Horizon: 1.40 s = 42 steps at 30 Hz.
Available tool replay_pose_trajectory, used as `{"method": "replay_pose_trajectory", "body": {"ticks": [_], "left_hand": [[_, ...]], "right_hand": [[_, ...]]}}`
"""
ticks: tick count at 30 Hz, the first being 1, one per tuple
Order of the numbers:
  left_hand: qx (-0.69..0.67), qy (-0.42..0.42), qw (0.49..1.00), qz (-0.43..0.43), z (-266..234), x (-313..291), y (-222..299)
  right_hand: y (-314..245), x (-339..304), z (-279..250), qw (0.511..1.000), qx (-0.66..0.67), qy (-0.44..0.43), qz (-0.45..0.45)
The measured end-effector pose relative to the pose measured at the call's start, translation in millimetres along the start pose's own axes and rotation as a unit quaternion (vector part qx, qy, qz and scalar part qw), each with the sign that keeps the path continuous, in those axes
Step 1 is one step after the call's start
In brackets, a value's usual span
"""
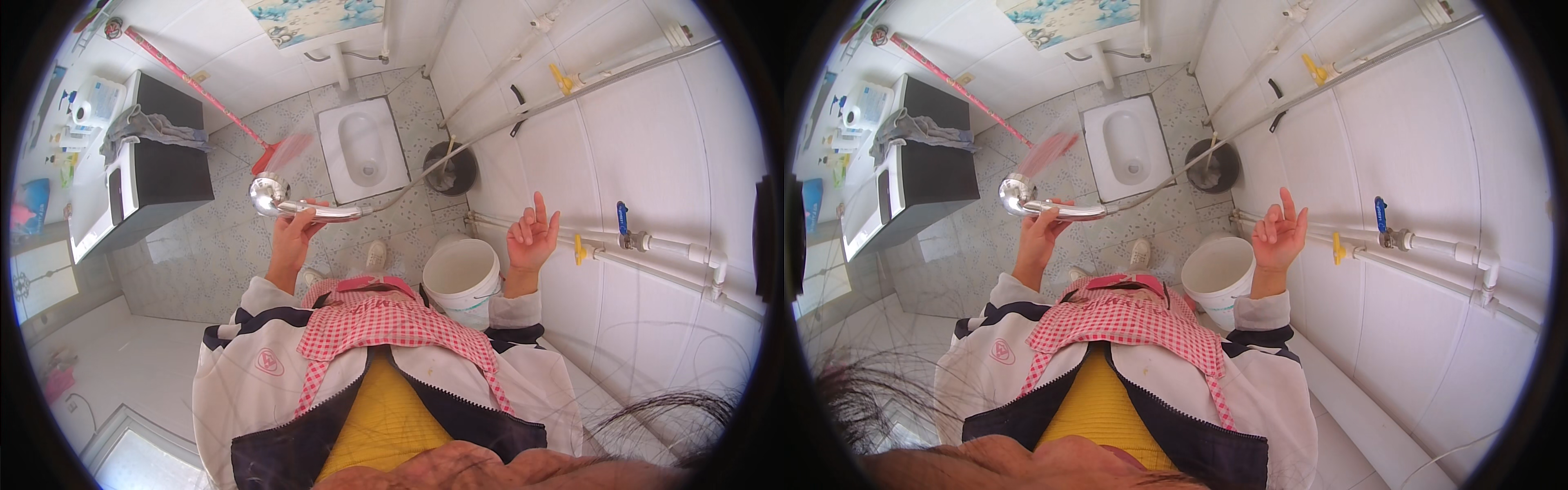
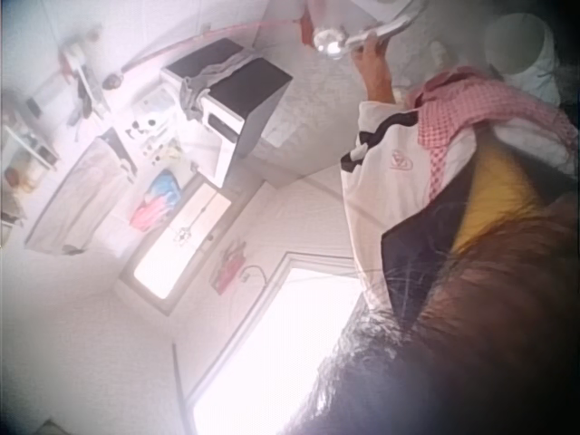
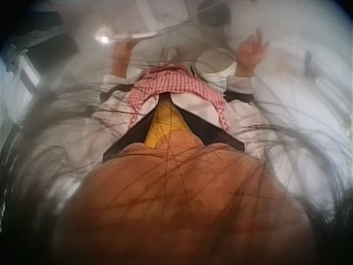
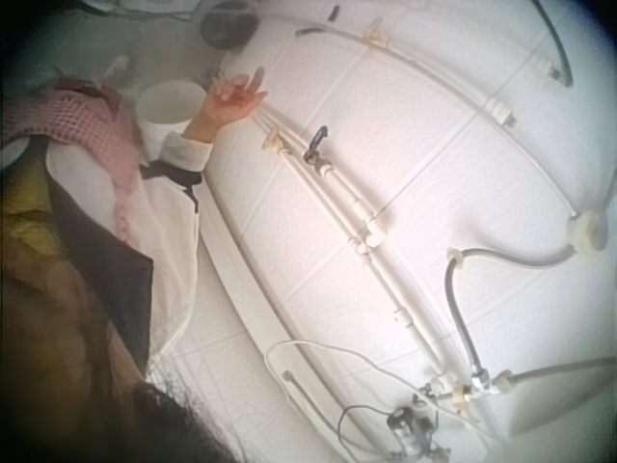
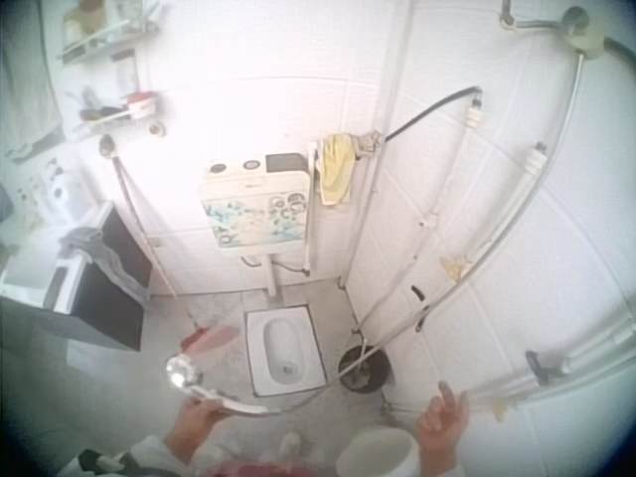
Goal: The person sprays water from a handheld shower head onto the bathroom floor and squat toilet, then uses a squeegee to push water toward the drain. The person also wipes the water heater with a cloth and opens the bathroom door.
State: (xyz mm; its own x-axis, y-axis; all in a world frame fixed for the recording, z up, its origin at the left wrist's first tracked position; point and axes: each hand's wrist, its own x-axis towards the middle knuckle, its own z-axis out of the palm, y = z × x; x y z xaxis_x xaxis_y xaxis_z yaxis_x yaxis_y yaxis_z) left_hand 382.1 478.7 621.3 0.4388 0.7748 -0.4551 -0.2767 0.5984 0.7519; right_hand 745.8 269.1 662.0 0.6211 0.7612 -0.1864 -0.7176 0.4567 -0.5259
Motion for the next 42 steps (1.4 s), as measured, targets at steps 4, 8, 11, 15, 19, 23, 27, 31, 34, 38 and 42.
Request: {"method": "replay_pose_trajectory", "body": {"ticks": [4, 8, 11, 15, 19, 23, 27, 31, 34, 38, 42], "left_hand": [[-0.010, 0.010, 1.000, 0.015, -6.6, -3.4, -0.1], [0.003, 0.037, 0.999, 0.021, -22.0, -4.7, 6.6], [-0.005, 0.055, 0.998, 0.035, -32.2, -6.7, 9.8], [-0.028, 0.083, 0.996, 0.022, -42.3, -14.1, 9.4], [-0.063, 0.099, 0.993, 0.002, -44.7, -25.9, -4.0], [-0.068, 0.116, 0.990, -0.043, -47.8, -35.3, -22.0], [-0.084, 0.112, 0.987, -0.083, -52.7, -37.3, -35.1], [-0.054, 0.093, 0.989, -0.105, -57.8, -37.9, -37.6], [-0.023, 0.035, 0.992, -0.115, -54.8, -36.9, -38.0], [-0.024, 0.055, 0.991, -0.121, -46.9, -36.8, -35.4], [-0.038, 0.045, 0.993, -0.098, -43.4, -36.6, -32.5]], "right_hand": [[-21.1, -0.7, -7.3, 0.998, -0.019, 0.025, -0.057], [-69.3, 1.7, -9.7, 0.983, 0.001, 0.068, -0.169], [-100.4, 0.8, -10.8, 0.978, 0.017, 0.039, -0.204], [-101.6, -1.9, -10.9, 0.981, -0.006, 0.010, -0.194], [-75.4, -0.7, -14.4, 0.987, -0.004, 0.031, -0.158], [-45.8, 2.9, -10.8, 0.994, 0.001, 0.013, -0.105], [-6.7, 3.3, 8.7, 0.995, -0.087, 0.030, -0.040], [38.4, -6.9, 29.7, 0.953, -0.294, 0.075, 0.015], [37.8, -7.6, 31.8, 0.940, -0.312, 0.138, -0.031], [-17.7, -0.1, 27.6, 0.813, -0.441, 0.229, -0.303], [-93.6, 1.3, 39.8, 0.434, -0.711, 0.253, -0.493]]}}
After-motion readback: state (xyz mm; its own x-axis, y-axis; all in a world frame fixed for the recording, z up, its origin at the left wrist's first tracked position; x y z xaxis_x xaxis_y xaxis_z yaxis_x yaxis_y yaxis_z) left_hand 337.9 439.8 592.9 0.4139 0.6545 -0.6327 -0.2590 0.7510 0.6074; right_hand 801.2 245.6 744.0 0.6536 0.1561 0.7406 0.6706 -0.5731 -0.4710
